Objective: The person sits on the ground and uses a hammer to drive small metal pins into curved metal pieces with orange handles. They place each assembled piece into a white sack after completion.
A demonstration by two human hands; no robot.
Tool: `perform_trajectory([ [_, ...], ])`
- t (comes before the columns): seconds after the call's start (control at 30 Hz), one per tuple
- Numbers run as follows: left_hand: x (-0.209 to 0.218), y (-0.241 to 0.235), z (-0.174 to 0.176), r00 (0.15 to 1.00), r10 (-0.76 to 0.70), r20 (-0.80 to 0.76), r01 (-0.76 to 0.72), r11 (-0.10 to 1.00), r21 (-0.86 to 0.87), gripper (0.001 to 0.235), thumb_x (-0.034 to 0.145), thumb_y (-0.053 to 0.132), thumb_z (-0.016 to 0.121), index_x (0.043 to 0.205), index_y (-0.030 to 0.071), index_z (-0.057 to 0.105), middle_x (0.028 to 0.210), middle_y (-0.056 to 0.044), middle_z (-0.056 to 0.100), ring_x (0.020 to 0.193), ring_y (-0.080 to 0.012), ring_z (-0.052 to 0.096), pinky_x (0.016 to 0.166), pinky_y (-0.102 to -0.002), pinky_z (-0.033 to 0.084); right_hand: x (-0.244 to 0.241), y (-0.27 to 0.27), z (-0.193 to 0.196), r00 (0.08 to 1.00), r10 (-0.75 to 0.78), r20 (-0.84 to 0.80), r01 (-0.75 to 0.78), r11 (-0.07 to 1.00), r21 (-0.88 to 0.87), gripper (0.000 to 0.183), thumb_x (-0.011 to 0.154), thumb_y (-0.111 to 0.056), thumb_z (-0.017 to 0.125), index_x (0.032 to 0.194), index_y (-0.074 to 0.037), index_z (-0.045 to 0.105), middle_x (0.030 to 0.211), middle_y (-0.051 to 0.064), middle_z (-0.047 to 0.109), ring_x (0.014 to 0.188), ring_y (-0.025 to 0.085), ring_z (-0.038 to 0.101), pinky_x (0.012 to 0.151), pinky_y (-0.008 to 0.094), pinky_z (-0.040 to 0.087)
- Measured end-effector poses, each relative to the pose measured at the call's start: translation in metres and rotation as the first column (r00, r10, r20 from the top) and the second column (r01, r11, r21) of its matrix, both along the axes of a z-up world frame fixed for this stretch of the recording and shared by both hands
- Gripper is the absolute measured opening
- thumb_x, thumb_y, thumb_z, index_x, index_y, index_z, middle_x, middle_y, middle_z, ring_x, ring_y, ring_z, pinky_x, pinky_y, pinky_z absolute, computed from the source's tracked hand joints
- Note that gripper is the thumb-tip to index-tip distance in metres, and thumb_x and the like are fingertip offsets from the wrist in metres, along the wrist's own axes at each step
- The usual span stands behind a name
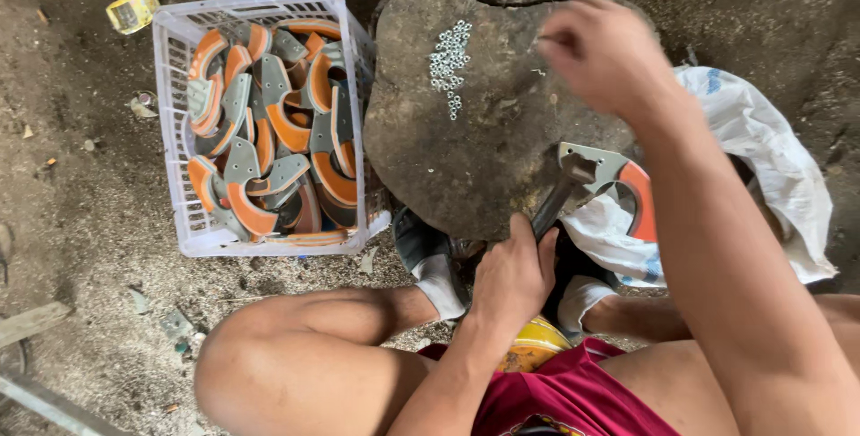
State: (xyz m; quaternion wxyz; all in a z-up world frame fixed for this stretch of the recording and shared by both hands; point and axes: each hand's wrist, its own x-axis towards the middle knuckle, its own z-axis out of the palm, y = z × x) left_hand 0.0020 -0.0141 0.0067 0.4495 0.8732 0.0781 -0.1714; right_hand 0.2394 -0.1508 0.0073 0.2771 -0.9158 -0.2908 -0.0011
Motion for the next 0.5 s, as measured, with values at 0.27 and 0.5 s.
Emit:
perform_trajectory([
  [0.27, 0.0, -0.002, -0.013, 0.997, 0.0, 0.083, -0.003, 0.999, 0.036, 0.041, 0.106, 0.037, 0.049, 0.106, -0.003, 0.045, 0.071, -0.031, 0.068, 0.068, -0.0531, 0.067, 0.057, -0.061, 0.053, -0.13, -0.076, 0.016, 0.992, -0.029, -0.122, 0.015, 0.993, -0.118, 0.016, 0.087, -0.016, 0.076, 0.1, -0.007, 0.077, 0.09, 0.009, 0.069, 0.081, 0.03, 0.065, 0.078, 0.042, 0.05],
  [0.5, -0.001, -0.003, -0.013, 0.998, -0.019, 0.061, 0.015, 0.998, 0.065, 0.042, 0.107, 0.038, 0.048, 0.104, -0.003, 0.045, 0.071, -0.031, 0.068, 0.07, -0.0529, 0.067, 0.058, -0.061, 0.053, -0.132, -0.073, 0.011, 0.995, 0.019, -0.098, -0.026, 0.997, -0.066, 0.017, 0.085, -0.013, 0.075, 0.102, -0.008, 0.077, 0.091, 0.005, 0.07, 0.089, 0.027, 0.068, 0.078, 0.042, 0.047],
])
